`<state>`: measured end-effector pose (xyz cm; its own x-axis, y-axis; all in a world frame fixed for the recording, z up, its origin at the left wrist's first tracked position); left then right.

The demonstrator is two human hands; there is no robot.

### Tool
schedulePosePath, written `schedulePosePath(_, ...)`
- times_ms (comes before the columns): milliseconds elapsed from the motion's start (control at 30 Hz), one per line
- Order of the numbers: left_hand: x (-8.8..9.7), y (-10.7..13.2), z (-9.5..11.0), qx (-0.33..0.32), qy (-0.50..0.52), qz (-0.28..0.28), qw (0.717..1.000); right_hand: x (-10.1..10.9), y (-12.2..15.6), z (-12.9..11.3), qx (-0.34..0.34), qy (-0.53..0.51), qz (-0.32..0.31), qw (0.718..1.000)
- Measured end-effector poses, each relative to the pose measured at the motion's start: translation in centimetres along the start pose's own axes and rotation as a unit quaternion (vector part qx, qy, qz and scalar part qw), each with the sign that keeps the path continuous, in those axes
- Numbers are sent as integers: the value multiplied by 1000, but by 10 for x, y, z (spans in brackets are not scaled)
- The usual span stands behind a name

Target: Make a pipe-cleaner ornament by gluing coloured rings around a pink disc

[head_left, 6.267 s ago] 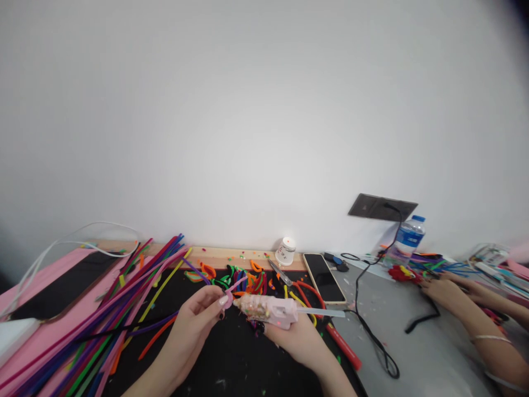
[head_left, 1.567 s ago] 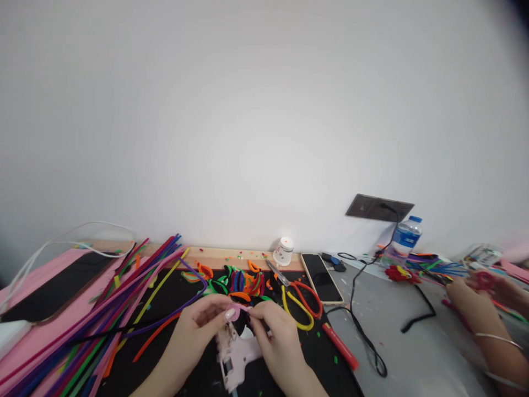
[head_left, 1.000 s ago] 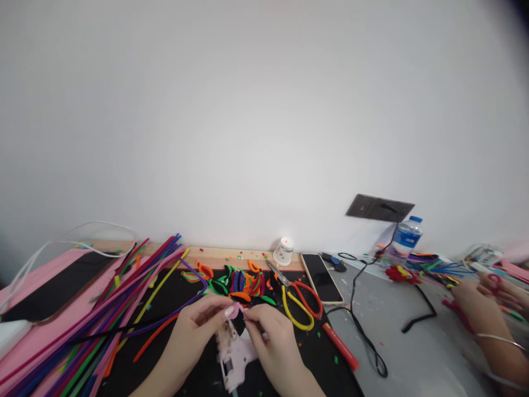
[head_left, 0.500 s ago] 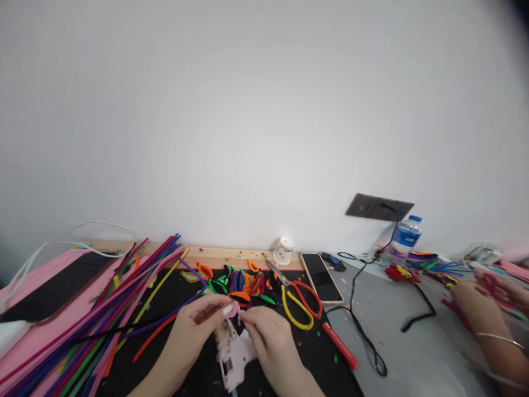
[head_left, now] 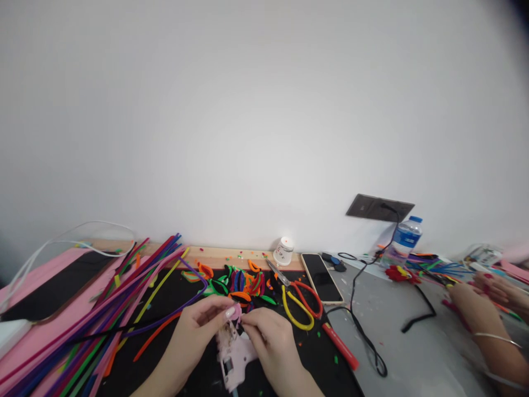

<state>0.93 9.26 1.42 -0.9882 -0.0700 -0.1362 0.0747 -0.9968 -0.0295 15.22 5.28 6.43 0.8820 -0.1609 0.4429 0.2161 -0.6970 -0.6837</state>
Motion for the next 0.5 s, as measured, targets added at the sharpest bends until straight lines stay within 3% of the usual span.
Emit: schedulePosePath(500, -2, 2, 0, 19, 24, 1, 1000, 1, -3, 0, -19, -15, 4, 1000)
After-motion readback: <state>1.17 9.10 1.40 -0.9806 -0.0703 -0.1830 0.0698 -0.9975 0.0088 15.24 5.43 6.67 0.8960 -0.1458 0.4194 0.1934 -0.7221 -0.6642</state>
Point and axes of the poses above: each hand's wrist, its own y-axis away from the middle knuckle, its own x-axis out of the back of the hand, z = x × y, the point moved 9 cm from there along -y, towards the middle knuckle, and after that the axes turned 5 degrees about z, right-handed, at the moved point
